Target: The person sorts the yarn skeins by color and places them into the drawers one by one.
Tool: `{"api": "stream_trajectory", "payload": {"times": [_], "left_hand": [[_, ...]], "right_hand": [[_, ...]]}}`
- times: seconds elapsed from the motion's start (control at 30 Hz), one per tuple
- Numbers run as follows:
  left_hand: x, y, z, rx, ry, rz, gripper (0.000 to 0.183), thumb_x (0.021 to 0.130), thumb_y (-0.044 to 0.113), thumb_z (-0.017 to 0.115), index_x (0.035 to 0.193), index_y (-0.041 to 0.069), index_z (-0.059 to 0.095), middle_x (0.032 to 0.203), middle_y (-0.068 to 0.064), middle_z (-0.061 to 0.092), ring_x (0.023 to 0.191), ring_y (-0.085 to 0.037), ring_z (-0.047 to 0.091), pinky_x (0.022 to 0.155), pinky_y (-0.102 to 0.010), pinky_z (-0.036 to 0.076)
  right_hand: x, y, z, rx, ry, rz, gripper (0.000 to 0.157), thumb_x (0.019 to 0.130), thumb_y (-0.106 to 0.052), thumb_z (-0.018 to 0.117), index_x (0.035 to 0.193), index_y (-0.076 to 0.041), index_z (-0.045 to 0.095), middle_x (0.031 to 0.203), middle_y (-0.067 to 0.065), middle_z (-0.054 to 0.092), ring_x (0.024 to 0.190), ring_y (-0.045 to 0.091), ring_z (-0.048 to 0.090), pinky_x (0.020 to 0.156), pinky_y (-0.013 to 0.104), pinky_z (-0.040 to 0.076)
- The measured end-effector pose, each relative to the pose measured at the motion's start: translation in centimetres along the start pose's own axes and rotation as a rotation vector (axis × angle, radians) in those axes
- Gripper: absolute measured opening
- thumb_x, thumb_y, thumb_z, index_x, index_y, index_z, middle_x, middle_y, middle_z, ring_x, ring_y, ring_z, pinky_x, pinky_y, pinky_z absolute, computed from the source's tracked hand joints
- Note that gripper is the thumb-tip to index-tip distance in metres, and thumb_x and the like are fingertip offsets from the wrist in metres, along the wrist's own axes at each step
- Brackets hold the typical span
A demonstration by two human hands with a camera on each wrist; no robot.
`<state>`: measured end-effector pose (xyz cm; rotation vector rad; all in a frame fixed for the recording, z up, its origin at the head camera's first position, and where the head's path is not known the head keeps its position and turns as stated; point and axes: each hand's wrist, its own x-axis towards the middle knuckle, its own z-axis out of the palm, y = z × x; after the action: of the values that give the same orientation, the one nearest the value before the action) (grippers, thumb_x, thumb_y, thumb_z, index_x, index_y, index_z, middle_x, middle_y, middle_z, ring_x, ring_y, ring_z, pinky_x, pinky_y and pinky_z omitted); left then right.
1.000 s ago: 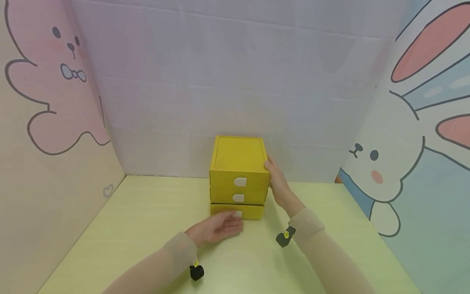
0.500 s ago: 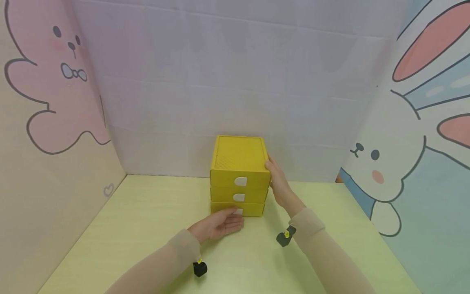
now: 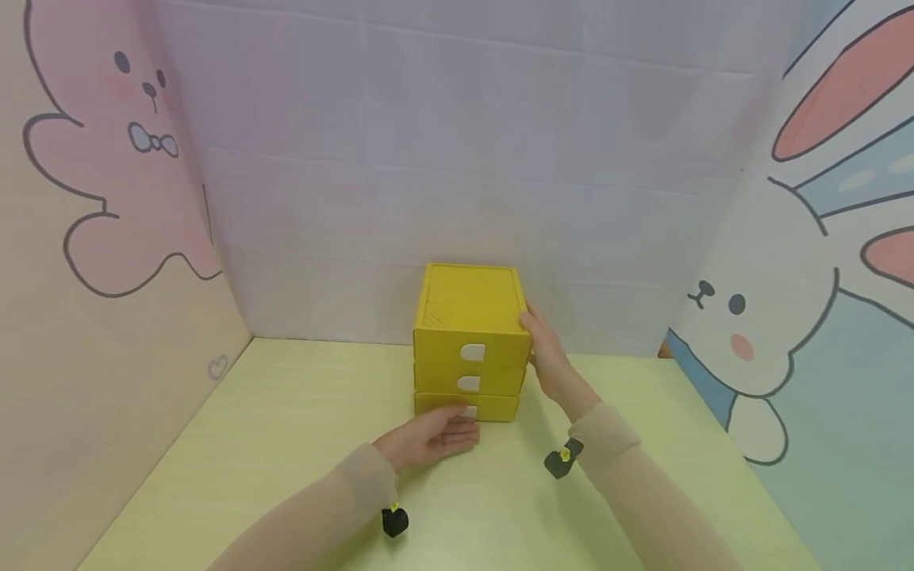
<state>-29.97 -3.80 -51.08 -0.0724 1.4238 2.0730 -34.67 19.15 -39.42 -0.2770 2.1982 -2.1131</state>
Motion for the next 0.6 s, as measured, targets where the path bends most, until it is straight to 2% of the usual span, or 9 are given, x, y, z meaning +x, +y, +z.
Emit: {"api": "stream_trajectory", "payload": {"times": [0.27, 0.6], "left_hand": [[0.03, 0.00, 0.23, 0.002, 0.008, 0.008, 0.052, 0.115, 0.022, 0.049, 0.150, -0.016, 0.044, 0.146, -0.036, 0.055, 0.139, -0.049, 0.054, 0.115, -0.051, 0.048], [-0.18, 0.19, 0.10, 0.011, 0.015, -0.002, 0.051, 0.115, 0.023, 0.049, 0.150, -0.014, 0.044, 0.145, -0.036, 0.056, 0.137, -0.049, 0.057, 0.114, -0.052, 0.049]], "right_hand": [[-0.12, -0.56, 0.01, 0.024, 0.001, 0.026, 0.063, 0.116, -0.042, 0.033, 0.173, -0.030, 0.009, 0.179, -0.002, 0.009, 0.165, 0.026, 0.004, 0.129, 0.065, 0.011], [-0.08, -0.81, 0.40, 0.028, 0.004, 0.029, 0.063, 0.115, -0.040, 0.032, 0.173, -0.029, 0.010, 0.179, -0.001, 0.010, 0.164, 0.025, 0.007, 0.130, 0.064, 0.012]]}}
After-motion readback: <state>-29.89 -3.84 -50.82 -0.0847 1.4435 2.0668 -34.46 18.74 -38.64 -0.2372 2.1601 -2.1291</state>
